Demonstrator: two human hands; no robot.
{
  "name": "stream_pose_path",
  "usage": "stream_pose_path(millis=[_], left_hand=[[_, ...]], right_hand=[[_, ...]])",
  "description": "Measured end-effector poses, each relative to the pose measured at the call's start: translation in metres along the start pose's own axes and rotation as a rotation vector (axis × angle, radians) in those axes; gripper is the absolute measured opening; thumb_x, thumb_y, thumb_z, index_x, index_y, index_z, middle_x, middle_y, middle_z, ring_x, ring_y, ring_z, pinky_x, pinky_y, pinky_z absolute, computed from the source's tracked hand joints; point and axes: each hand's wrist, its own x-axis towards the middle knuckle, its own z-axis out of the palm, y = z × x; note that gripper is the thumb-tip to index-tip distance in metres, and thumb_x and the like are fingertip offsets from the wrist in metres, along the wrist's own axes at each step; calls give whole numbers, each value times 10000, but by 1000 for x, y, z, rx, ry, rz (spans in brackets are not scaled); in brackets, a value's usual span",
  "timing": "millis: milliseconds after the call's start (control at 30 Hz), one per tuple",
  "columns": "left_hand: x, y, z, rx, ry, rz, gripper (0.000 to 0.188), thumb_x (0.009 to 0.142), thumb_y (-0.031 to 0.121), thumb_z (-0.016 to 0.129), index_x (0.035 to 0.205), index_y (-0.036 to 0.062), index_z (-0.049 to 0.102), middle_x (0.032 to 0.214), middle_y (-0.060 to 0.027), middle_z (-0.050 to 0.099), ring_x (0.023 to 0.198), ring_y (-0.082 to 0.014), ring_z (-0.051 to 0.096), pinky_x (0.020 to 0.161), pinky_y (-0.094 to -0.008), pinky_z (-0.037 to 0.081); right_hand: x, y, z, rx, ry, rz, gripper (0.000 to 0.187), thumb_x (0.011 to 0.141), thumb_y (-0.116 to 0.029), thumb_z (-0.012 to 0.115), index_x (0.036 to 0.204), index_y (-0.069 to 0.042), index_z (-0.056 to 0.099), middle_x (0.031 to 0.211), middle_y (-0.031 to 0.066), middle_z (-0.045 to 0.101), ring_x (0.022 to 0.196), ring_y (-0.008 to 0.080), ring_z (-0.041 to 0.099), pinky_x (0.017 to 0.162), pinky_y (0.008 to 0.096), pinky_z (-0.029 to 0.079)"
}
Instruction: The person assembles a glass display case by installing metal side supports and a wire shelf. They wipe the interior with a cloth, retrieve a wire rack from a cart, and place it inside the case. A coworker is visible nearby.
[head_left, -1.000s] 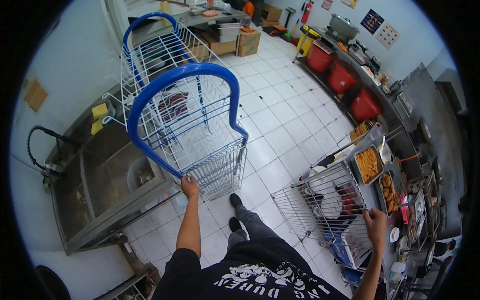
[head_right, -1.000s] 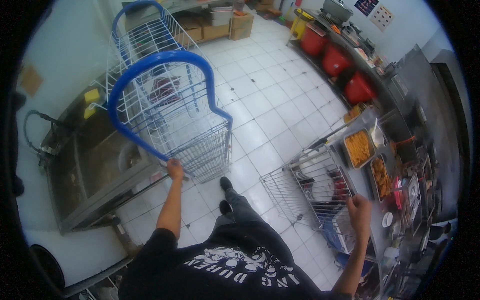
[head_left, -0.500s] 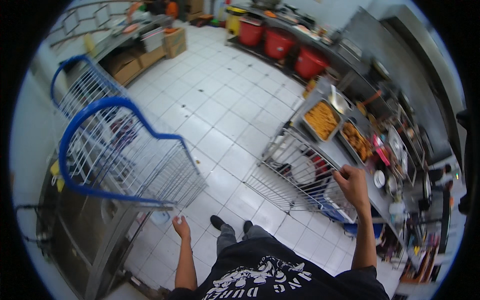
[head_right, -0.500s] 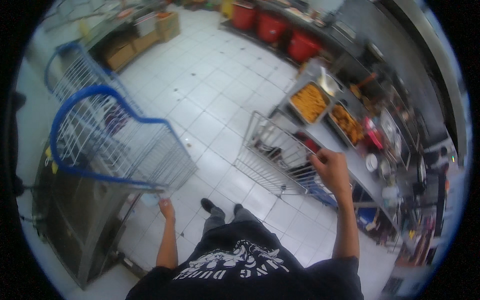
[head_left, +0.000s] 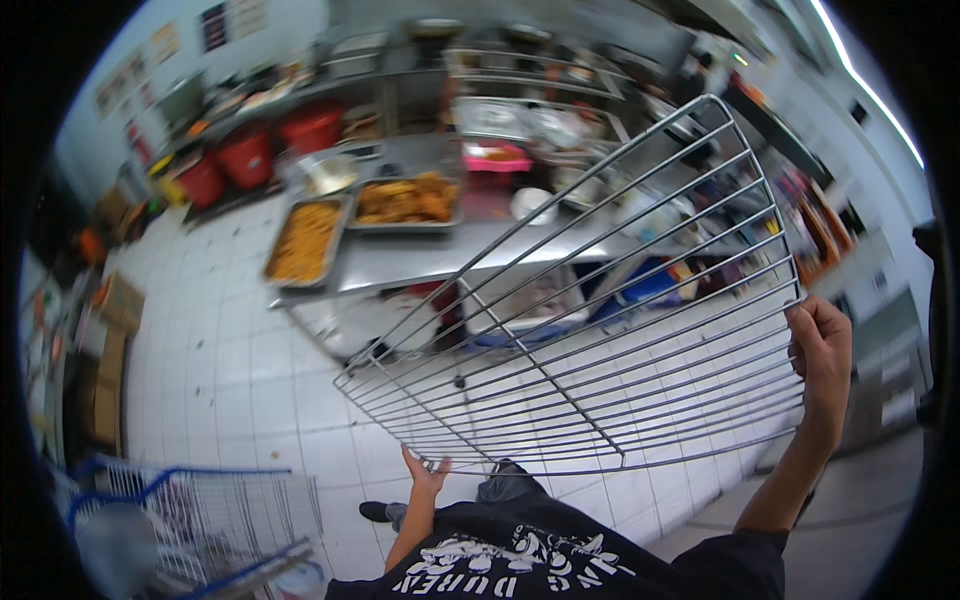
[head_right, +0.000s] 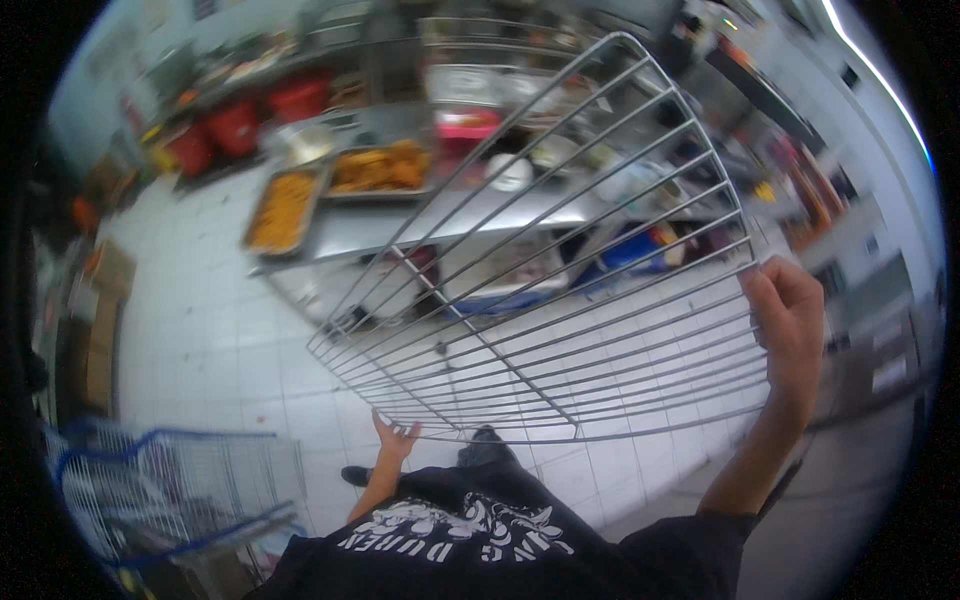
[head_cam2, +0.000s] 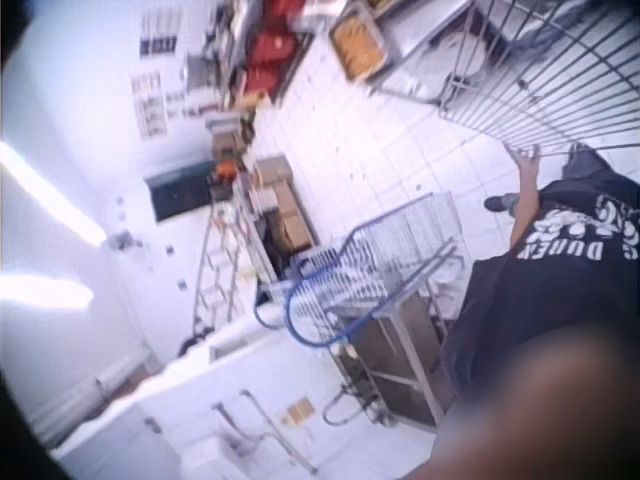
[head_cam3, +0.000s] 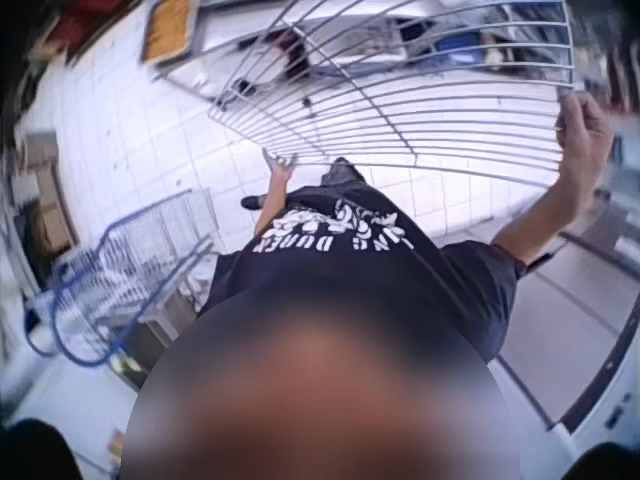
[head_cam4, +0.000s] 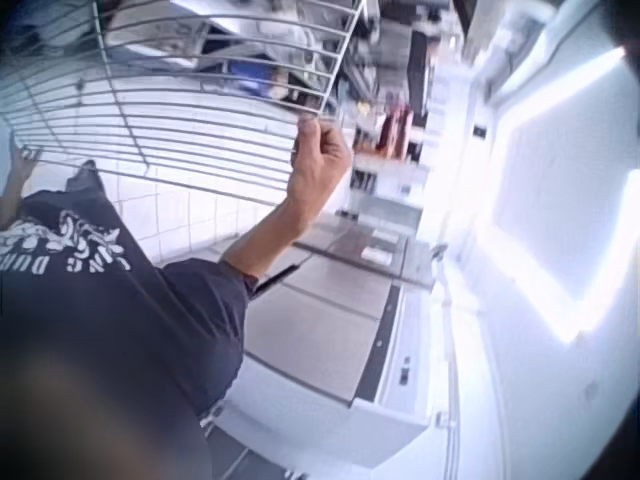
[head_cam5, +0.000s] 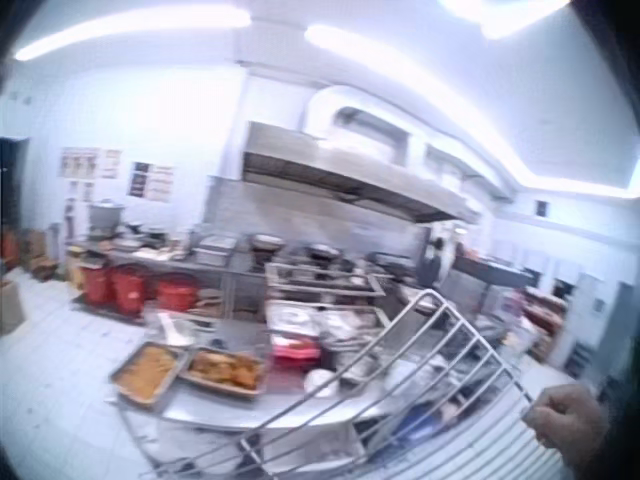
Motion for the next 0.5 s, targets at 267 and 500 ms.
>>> stream_pose_path(millis=[267,500], left_hand=[[41,-206,201,428,37,33,880,784,743,530,1273,14,457,751,-73,501,573,-137,462,451,-211,398],[44,-417,350,460,-360,-239,716,936,611,372,1128,-51,566,632,23,508,490,-68,406,431,-171,353]], right_hand=[[-18,119,-207,-225,456,171,248,827,-120,621,622,-52,498,571,-60,441,528,28,369,488,214,277],[-51,219,-344,-347,837,331,234,845,-151,570,647,-63,481,594,-47,431,541,44,370,498,231,305]])
